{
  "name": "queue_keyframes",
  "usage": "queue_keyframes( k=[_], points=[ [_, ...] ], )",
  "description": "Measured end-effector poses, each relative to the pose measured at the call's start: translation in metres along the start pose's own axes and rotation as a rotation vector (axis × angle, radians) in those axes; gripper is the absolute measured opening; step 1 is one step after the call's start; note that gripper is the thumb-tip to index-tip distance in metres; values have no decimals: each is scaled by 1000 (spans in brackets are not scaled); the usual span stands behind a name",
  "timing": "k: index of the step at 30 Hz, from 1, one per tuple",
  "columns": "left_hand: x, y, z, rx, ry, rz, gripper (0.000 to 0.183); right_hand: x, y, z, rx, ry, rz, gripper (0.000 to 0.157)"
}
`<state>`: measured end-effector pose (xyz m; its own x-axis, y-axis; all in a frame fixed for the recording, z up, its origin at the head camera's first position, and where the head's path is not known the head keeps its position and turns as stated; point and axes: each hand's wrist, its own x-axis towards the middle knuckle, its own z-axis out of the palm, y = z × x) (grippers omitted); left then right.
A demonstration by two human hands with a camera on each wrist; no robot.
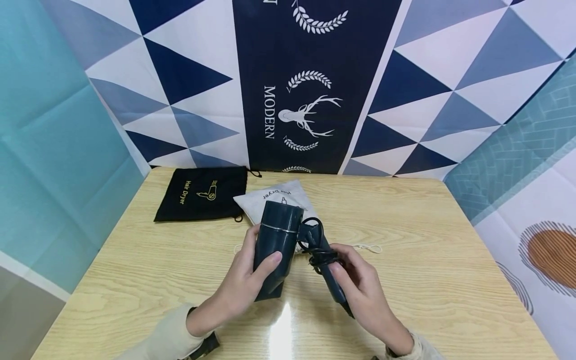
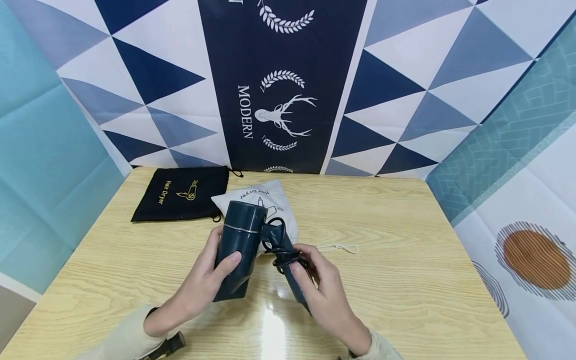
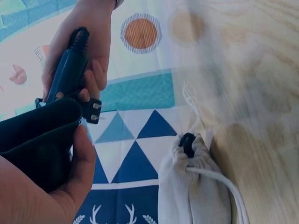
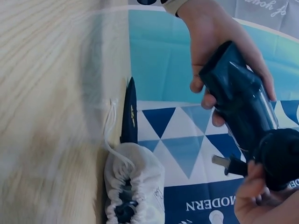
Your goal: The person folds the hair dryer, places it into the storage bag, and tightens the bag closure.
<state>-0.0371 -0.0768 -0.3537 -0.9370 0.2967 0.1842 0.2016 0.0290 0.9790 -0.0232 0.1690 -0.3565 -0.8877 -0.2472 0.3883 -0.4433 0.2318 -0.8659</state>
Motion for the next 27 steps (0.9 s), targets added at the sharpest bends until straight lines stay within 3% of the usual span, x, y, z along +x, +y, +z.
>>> queue_keyframes(
  k=[4, 10, 18, 27],
  points=[
    [-2, -2, 5, -31, 21, 18, 53, 0, 0, 6, 55, 65, -30, 31],
    [-5, -6, 12, -64, 47, 68, 54, -1, 1, 15, 42, 136, -79, 28],
    [-7, -11, 17, -110, 88, 141, 52, -2, 0, 25, 67, 204, -56, 25],
    [-8, -16, 24, -148, 131, 153, 52, -4, -1, 35, 102, 263, -62, 23]
  ],
)
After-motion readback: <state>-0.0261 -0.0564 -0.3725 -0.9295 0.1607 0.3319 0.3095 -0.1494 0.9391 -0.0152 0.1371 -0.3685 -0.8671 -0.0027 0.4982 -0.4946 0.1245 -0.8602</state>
